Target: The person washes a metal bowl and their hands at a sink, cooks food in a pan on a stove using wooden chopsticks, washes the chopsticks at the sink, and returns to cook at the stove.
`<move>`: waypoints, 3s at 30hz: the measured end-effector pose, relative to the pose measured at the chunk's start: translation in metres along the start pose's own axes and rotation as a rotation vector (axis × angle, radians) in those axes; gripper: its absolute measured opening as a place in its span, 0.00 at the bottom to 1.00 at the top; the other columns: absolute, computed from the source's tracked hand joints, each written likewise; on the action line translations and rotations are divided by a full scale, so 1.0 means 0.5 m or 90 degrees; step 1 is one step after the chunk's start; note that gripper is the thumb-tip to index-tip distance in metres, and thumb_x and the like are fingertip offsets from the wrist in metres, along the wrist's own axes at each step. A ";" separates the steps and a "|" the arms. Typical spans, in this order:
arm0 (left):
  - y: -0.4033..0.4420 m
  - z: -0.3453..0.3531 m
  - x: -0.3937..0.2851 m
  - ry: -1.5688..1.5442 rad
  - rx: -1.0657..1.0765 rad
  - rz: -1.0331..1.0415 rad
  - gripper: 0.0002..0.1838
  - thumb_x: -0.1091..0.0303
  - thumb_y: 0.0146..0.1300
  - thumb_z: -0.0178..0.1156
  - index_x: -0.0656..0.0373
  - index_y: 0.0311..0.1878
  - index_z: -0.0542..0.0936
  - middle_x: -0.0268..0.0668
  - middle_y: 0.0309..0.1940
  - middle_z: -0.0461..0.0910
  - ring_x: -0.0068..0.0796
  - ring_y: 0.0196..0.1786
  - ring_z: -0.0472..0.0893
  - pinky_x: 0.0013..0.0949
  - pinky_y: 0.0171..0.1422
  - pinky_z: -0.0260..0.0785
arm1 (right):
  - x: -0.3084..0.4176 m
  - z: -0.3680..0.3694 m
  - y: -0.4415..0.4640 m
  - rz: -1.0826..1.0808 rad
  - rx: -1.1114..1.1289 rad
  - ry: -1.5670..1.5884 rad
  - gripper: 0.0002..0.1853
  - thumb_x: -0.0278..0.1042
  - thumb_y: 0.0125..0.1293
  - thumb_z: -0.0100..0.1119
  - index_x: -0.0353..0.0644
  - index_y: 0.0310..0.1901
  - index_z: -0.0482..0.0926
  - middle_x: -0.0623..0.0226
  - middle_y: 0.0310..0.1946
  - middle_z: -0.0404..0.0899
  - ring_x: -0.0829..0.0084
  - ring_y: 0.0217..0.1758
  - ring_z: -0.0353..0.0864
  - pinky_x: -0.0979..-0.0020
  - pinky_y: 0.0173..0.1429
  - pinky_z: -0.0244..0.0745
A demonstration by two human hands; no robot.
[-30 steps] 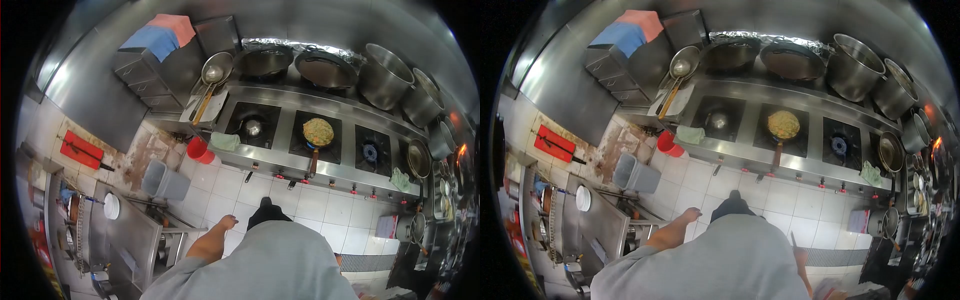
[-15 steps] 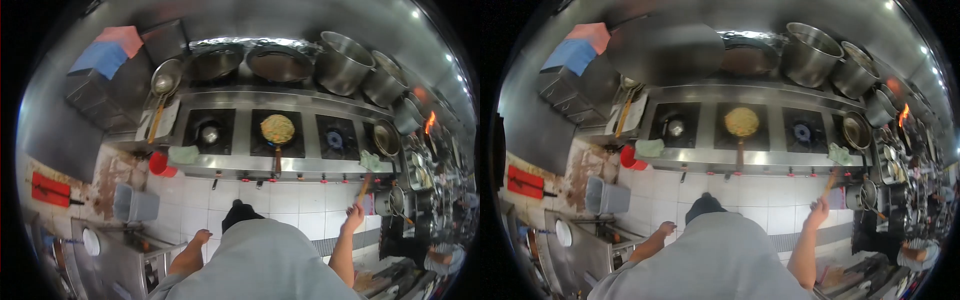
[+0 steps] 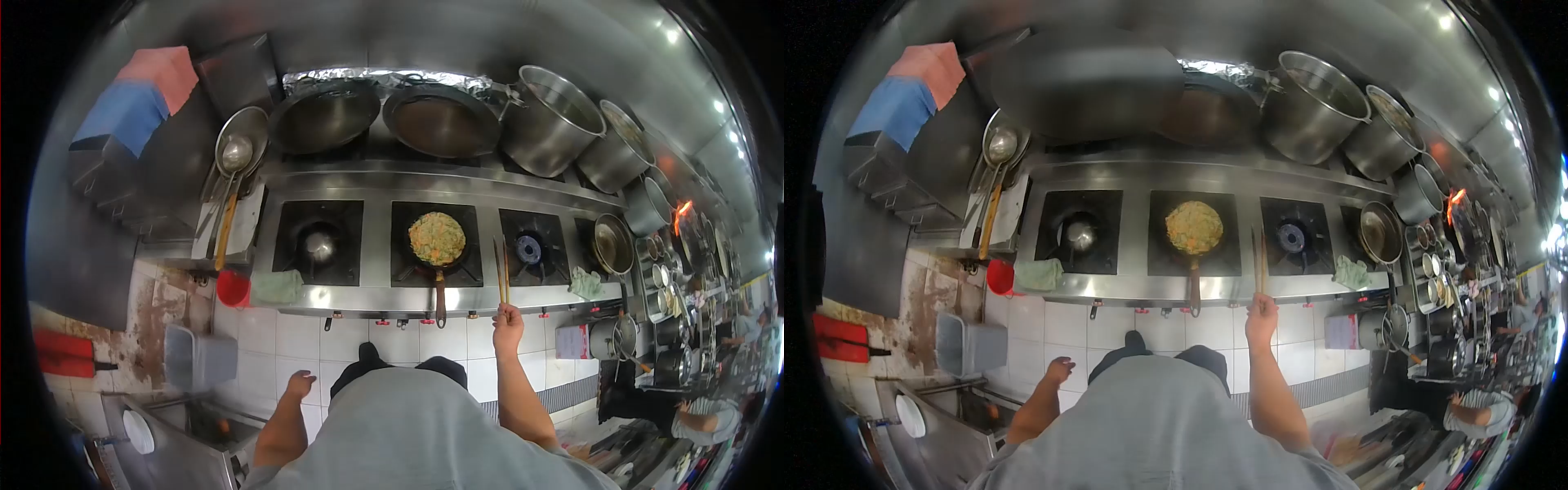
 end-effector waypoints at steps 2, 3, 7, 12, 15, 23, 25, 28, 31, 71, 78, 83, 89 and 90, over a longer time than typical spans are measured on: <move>-0.002 -0.023 0.039 0.097 -0.057 0.050 0.18 0.57 0.58 0.60 0.56 0.49 0.82 0.47 0.54 0.77 0.45 0.59 0.75 0.36 0.64 0.67 | -0.023 0.032 0.042 -0.028 0.016 -0.015 0.05 0.27 0.69 0.51 0.37 0.42 0.75 0.70 0.28 0.75 0.82 0.27 0.73 0.79 0.31 0.68; 0.011 -0.026 0.075 0.198 -0.105 0.107 0.16 0.58 0.60 0.59 0.52 0.48 0.83 0.47 0.55 0.77 0.45 0.59 0.75 0.36 0.65 0.67 | -0.031 0.045 0.060 -0.060 0.021 -0.023 0.05 0.29 0.70 0.52 0.38 0.42 0.76 0.73 0.27 0.74 0.84 0.26 0.72 0.81 0.29 0.67; -0.108 -0.049 0.052 -0.191 -0.199 -0.152 0.26 0.59 0.54 0.62 0.67 0.53 0.77 0.52 0.49 0.79 0.42 0.52 0.80 0.37 0.56 0.71 | -0.080 0.093 0.137 -0.058 0.075 -0.029 0.05 0.25 0.69 0.51 0.38 0.44 0.75 0.72 0.28 0.75 0.83 0.28 0.72 0.80 0.30 0.68; -0.302 0.067 0.007 -0.175 -0.251 -0.204 0.27 0.58 0.55 0.62 0.67 0.53 0.77 0.53 0.49 0.79 0.47 0.54 0.79 0.38 0.59 0.70 | -0.180 0.110 0.224 -0.250 0.111 -0.225 0.16 0.21 0.59 0.53 0.39 0.51 0.74 0.60 0.42 0.78 0.67 0.42 0.79 0.69 0.47 0.74; -0.413 0.182 -0.009 -0.161 -0.174 -0.327 0.27 0.54 0.57 0.61 0.63 0.54 0.78 0.52 0.55 0.76 0.47 0.60 0.74 0.38 0.65 0.66 | -0.163 0.120 0.228 -0.225 0.173 -0.367 0.18 0.25 0.57 0.53 0.37 0.51 0.75 0.52 0.42 0.79 0.59 0.47 0.79 0.66 0.49 0.75; -0.559 0.405 0.098 0.125 0.029 -0.220 0.19 0.57 0.66 0.49 0.50 0.55 0.80 0.42 0.61 0.73 0.44 0.65 0.70 0.38 0.69 0.61 | -0.020 0.166 0.224 -0.351 0.141 -0.408 0.22 0.23 0.52 0.56 0.33 0.52 0.73 0.48 0.50 0.73 0.47 0.57 0.69 0.54 0.64 0.62; -0.573 0.418 0.121 0.080 -0.029 -0.243 0.18 0.60 0.65 0.49 0.47 0.55 0.80 0.42 0.60 0.74 0.43 0.65 0.70 0.37 0.70 0.61 | 0.070 0.207 0.198 -0.466 0.167 -0.381 0.22 0.22 0.55 0.54 0.32 0.54 0.71 0.47 0.52 0.72 0.48 0.58 0.69 0.55 0.64 0.63; -0.570 0.390 0.183 -0.291 -0.173 -0.336 0.19 0.57 0.63 0.53 0.54 0.53 0.80 0.47 0.59 0.74 0.45 0.63 0.71 0.38 0.68 0.63 | 0.200 0.294 0.138 -0.502 0.197 -0.282 0.22 0.21 0.59 0.51 0.30 0.57 0.69 0.50 0.54 0.72 0.54 0.58 0.71 0.59 0.62 0.66; -0.530 0.294 0.257 -0.195 -0.280 -0.324 0.23 0.54 0.61 0.56 0.59 0.54 0.79 0.48 0.55 0.77 0.46 0.60 0.74 0.40 0.66 0.64 | 0.268 0.401 0.092 -0.462 0.300 -0.193 0.23 0.21 0.61 0.50 0.32 0.59 0.67 0.53 0.54 0.71 0.62 0.57 0.73 0.66 0.59 0.69; -0.519 -0.839 0.628 0.059 -0.747 -0.695 0.50 0.74 0.47 0.62 0.62 0.73 0.47 0.59 0.69 0.53 0.60 0.70 0.56 0.48 0.74 0.51 | -0.493 1.915 -0.817 0.307 1.016 -0.551 0.19 0.37 0.57 0.63 0.47 0.49 0.73 0.68 0.33 0.76 0.72 0.31 0.77 0.64 0.34 0.76; -0.508 -0.814 0.658 0.086 -0.720 -0.674 0.47 0.73 0.50 0.59 0.63 0.73 0.47 0.56 0.71 0.51 0.57 0.72 0.53 0.50 0.75 0.45 | -0.572 2.102 -0.829 0.414 0.731 -0.499 0.19 0.40 0.58 0.63 0.43 0.48 0.73 0.69 0.38 0.72 0.71 0.41 0.73 0.61 0.49 0.76; -0.512 -0.802 0.668 0.096 -0.676 -0.730 0.44 0.59 0.59 0.58 0.62 0.74 0.47 0.54 0.72 0.49 0.55 0.74 0.50 0.50 0.76 0.41 | -0.624 2.133 -0.848 0.534 0.595 -0.448 0.28 0.41 0.56 0.63 0.44 0.58 0.68 0.62 0.54 0.65 0.62 0.55 0.68 0.54 0.63 0.67; -0.506 -0.795 0.676 0.088 -0.659 -0.738 0.44 0.55 0.62 0.56 0.64 0.74 0.45 0.55 0.73 0.48 0.54 0.75 0.50 0.50 0.76 0.42 | -0.690 2.146 -0.871 0.632 0.519 -0.158 0.35 0.42 0.60 0.59 0.43 0.67 0.59 0.57 0.71 0.51 0.58 0.76 0.47 0.52 0.75 0.45; -0.511 -0.792 0.678 0.082 -0.654 -0.762 0.44 0.55 0.62 0.55 0.64 0.74 0.45 0.55 0.73 0.47 0.54 0.75 0.49 0.50 0.76 0.42 | -0.698 2.147 -0.874 0.636 0.518 -0.160 0.35 0.42 0.60 0.59 0.43 0.67 0.59 0.57 0.71 0.51 0.58 0.76 0.47 0.52 0.75 0.45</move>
Point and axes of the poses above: each hand's wrist, its own y-axis towards the middle knuckle, its own z-axis out of the palm, x = y × z, the point moved 5 cm from there along y, towards the middle knuckle
